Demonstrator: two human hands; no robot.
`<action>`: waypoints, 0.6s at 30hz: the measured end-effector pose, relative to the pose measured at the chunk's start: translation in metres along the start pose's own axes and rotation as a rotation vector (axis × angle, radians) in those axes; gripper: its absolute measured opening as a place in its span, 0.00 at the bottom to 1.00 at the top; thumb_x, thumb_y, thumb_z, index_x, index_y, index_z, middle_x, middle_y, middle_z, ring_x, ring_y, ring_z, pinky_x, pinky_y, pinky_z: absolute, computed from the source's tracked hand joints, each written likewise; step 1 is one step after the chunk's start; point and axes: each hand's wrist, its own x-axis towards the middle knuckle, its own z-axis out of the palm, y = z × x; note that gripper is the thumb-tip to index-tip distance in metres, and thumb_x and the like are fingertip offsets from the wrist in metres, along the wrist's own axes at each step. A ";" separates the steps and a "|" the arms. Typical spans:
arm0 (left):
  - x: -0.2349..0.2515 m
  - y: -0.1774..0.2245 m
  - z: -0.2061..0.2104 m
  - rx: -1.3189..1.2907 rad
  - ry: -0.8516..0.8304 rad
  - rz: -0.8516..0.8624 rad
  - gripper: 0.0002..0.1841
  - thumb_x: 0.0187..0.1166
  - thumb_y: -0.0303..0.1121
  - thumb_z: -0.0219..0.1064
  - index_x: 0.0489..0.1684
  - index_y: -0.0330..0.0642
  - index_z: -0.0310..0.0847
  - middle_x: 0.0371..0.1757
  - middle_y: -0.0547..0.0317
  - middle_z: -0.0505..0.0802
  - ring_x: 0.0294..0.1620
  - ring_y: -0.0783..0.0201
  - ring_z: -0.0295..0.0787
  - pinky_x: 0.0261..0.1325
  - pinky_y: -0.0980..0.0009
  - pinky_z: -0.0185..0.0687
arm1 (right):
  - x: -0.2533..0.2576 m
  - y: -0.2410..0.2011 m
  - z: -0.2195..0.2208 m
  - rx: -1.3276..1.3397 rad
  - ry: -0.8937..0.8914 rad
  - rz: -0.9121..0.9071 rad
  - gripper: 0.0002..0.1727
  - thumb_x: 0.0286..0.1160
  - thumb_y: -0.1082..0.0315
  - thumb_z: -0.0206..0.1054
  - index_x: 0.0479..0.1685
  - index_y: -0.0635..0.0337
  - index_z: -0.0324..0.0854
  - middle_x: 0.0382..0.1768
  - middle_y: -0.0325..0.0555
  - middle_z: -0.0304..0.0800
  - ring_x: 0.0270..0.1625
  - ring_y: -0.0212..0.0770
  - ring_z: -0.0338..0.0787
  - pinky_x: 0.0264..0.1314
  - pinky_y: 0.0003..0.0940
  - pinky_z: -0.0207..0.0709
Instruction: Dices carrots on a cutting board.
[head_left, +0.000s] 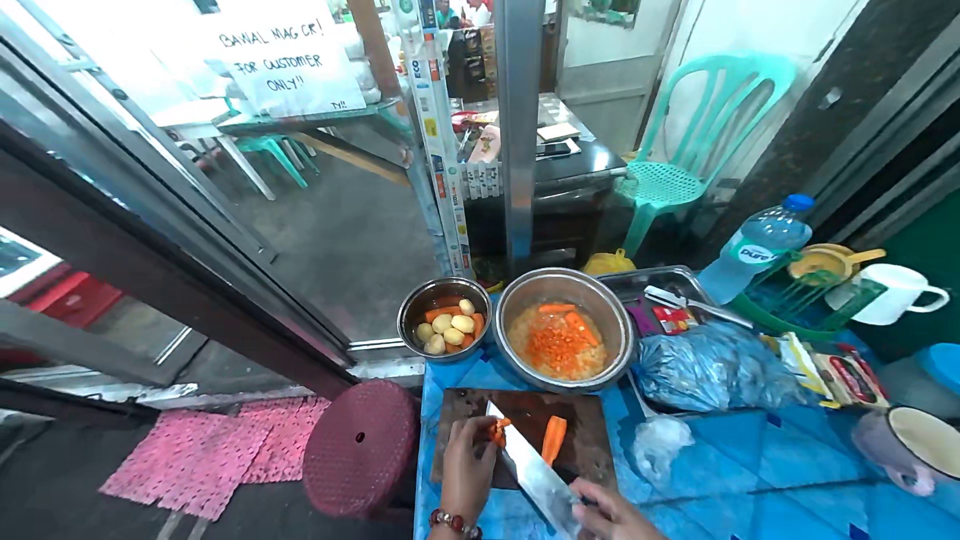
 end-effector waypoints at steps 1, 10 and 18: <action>0.002 0.018 -0.005 -0.012 0.008 0.039 0.18 0.70 0.25 0.73 0.59 0.43 0.90 0.62 0.47 0.88 0.60 0.60 0.89 0.64 0.66 0.88 | -0.011 -0.014 -0.006 -0.002 0.010 -0.028 0.19 0.94 0.59 0.51 0.72 0.60 0.73 0.42 0.50 0.92 0.25 0.39 0.87 0.27 0.37 0.83; 0.079 0.161 0.001 0.086 -0.145 0.179 0.26 0.87 0.26 0.61 0.85 0.45 0.71 0.74 0.50 0.87 0.69 0.59 0.89 0.74 0.62 0.82 | -0.060 -0.123 -0.051 -0.199 0.348 -0.120 0.21 0.91 0.61 0.55 0.80 0.51 0.68 0.44 0.44 0.92 0.21 0.38 0.86 0.25 0.36 0.85; 0.078 0.160 0.068 0.708 -0.362 0.419 0.62 0.57 0.08 0.67 0.95 0.78 0.48 0.99 0.53 0.42 0.96 0.38 0.40 0.87 0.39 0.59 | -0.068 -0.118 -0.068 0.247 0.308 -0.147 0.18 0.93 0.66 0.50 0.76 0.56 0.68 0.42 0.47 0.93 0.20 0.35 0.85 0.21 0.29 0.82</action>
